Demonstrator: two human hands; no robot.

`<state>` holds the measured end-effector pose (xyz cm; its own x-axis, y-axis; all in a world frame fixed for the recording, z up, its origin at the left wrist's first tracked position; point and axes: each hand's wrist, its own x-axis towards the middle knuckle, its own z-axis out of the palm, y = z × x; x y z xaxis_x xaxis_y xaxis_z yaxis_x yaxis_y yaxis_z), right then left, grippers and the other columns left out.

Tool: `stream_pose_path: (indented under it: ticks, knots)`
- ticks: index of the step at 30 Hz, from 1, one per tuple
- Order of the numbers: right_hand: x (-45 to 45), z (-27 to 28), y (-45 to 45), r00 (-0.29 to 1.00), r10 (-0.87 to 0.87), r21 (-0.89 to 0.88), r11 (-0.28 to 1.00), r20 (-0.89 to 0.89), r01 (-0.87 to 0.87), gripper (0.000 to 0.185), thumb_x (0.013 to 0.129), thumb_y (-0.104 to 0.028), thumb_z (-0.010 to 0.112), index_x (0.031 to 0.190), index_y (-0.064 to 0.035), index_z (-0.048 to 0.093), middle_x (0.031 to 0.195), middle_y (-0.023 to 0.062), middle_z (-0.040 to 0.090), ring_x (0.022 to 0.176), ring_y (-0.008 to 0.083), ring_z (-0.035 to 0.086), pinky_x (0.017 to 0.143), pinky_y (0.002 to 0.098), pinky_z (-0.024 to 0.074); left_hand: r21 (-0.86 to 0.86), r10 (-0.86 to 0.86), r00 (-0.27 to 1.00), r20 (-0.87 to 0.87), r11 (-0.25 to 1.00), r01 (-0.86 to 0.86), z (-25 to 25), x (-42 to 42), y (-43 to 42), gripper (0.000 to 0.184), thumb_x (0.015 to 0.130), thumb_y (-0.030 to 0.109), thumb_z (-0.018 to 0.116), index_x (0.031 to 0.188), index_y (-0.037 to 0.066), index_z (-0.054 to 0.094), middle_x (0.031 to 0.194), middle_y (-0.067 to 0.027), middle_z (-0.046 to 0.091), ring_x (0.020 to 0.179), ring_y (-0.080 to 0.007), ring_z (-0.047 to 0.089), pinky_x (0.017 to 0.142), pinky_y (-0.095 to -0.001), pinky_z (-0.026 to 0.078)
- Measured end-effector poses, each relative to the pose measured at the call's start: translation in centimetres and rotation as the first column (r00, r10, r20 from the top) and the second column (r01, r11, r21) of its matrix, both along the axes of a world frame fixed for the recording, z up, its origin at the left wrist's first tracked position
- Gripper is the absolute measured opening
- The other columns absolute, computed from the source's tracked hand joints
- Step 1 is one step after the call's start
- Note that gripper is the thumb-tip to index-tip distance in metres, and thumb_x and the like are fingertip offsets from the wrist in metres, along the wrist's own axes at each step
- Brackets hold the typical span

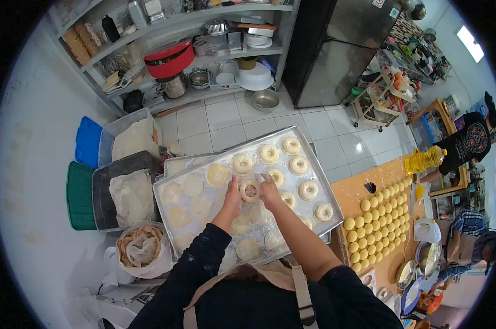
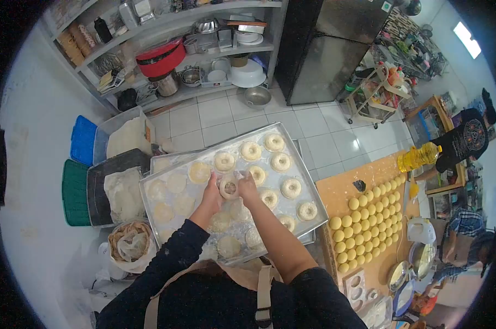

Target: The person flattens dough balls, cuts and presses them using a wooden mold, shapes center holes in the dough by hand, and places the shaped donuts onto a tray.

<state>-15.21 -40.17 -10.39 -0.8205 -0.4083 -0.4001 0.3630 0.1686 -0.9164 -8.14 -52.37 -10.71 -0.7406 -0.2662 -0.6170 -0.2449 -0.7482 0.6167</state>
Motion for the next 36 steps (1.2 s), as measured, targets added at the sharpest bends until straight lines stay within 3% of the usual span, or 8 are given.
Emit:
stream_pose_path:
  ticks: [3, 5, 11, 17, 20, 25, 29, 36]
  knots:
    - [-0.6, -4.4, 0.2, 0.957, 0.134, 0.102, 0.989, -0.258, -0.111, 0.042, 0.087, -0.008, 0.041, 0.129, -0.0095, 0.043, 0.094, 0.0081, 0.056, 0.074, 0.0163, 0.053, 0.061, 0.0302, 0.045, -0.113, -0.004, 0.999, 0.043, 0.994, 0.009, 1.1, 0.1, 0.2, 0.07, 0.093, 0.061, 0.036, 0.138, 0.007, 0.031, 0.137, -0.0143, 0.039, 0.123, -0.0265, 0.044, 0.101, -0.0455, 0.038]
    - [-0.4, -3.8, -0.4, 0.999, -0.033, -0.003, 0.999, -0.033, 0.033, 0.041, 0.087, -0.008, 0.041, 0.128, -0.0081, 0.045, 0.097, 0.0086, 0.057, 0.079, 0.0174, 0.054, 0.067, 0.0316, 0.0462, -0.213, 0.005, 0.996, 0.093, 0.977, 0.015, -0.4, -0.2, 0.1, 0.07, 0.094, 0.061, 0.034, 0.138, 0.006, 0.031, 0.139, -0.0149, 0.038, 0.124, -0.0276, 0.043, 0.104, -0.0441, 0.034]
    - [0.4, -0.6, -0.3, 0.932, 0.032, 0.219, 0.974, -0.362, 0.052, 0.04, 0.082, -0.005, 0.043, 0.121, -0.0023, 0.052, 0.111, 0.0196, 0.06, 0.102, 0.0301, 0.058, 0.086, 0.0372, 0.046, -0.437, -0.173, 0.978, 0.117, 0.875, 0.207, -0.8, 0.3, -0.2, 0.07, 0.095, 0.058, 0.034, 0.142, 0.007, 0.027, 0.137, -0.0123, 0.041, 0.127, -0.0256, 0.041, 0.103, -0.0438, 0.034]
    - [0.8, 3.6, 0.0, 0.922, 0.175, 0.355, 0.934, -0.347, -0.043, 0.044, 0.078, -0.001, 0.042, 0.12, -0.0005, 0.052, 0.11, 0.0262, 0.06, 0.106, 0.0394, 0.058, 0.091, 0.0408, 0.0449, -0.365, -0.186, 0.979, 0.081, 0.909, 0.203, 3.9, 0.8, 0.9, 0.07, 0.096, 0.058, 0.031, 0.143, 0.006, 0.03, 0.143, -0.0123, 0.037, 0.131, -0.0254, 0.037, 0.106, -0.0408, 0.031]
    - [0.8, 5.0, 0.1, 0.892, 0.257, 0.363, 0.925, -0.373, -0.115, 0.045, 0.075, 0.002, 0.041, 0.119, 0.0005, 0.052, 0.111, 0.0282, 0.059, 0.107, 0.0419, 0.056, 0.092, 0.0431, 0.0445, -0.401, -0.204, 0.979, -0.033, 0.899, 0.174, 1.4, 1.0, -0.2, 0.07, 0.097, 0.057, 0.03, 0.144, 0.006, 0.031, 0.145, -0.0128, 0.036, 0.133, -0.0263, 0.035, 0.107, -0.04, 0.03]
    - [0.2, 4.6, 0.3, 0.808, 0.325, 0.415, 0.903, -0.491, -0.111, 0.047, 0.07, 0.005, 0.045, 0.116, 0.0008, 0.055, 0.112, 0.027, 0.059, 0.108, 0.0424, 0.054, 0.094, 0.0441, 0.043, -0.946, -0.332, 0.938, 0.098, 0.261, 0.191, 2.4, 1.7, -1.6, 0.059, 0.088, 0.044, 0.055, 0.131, 0.004, 0.046, 0.133, -0.0195, 0.046, 0.127, -0.0329, 0.04, 0.106, -0.0416, 0.029]
    - [0.0, 5.5, 1.4, 0.572, 0.497, 0.563, 0.823, -0.653, -0.072, 0.043, 0.069, 0.004, 0.05, 0.111, -0.001, 0.059, 0.119, 0.0222, 0.057, 0.112, 0.0394, 0.05, 0.098, 0.0433, 0.0396, -0.86, -0.44, 0.769, 0.463, -0.435, 0.268, 6.5, 2.7, -1.7, 0.052, 0.077, 0.037, 0.069, 0.123, 0.014, 0.056, 0.129, -0.0217, 0.048, 0.126, -0.0378, 0.04, 0.106, -0.0483, 0.025]
    - [0.9, 6.7, 1.0, 0.447, 0.792, 0.849, 0.514, -0.416, -0.122, 0.029, 0.077, -0.01, 0.057, 0.104, -0.0134, 0.065, 0.127, 0.014, 0.051, 0.117, 0.033, 0.045, 0.097, 0.0439, 0.0386, -0.787, -0.358, 0.73, 0.582, -0.472, 0.397, 6.8, 2.4, -1.0, 0.058, 0.069, 0.047, 0.074, 0.117, 0.018, 0.061, 0.126, -0.0167, 0.05, 0.125, -0.0363, 0.04, 0.104, -0.05, 0.022]
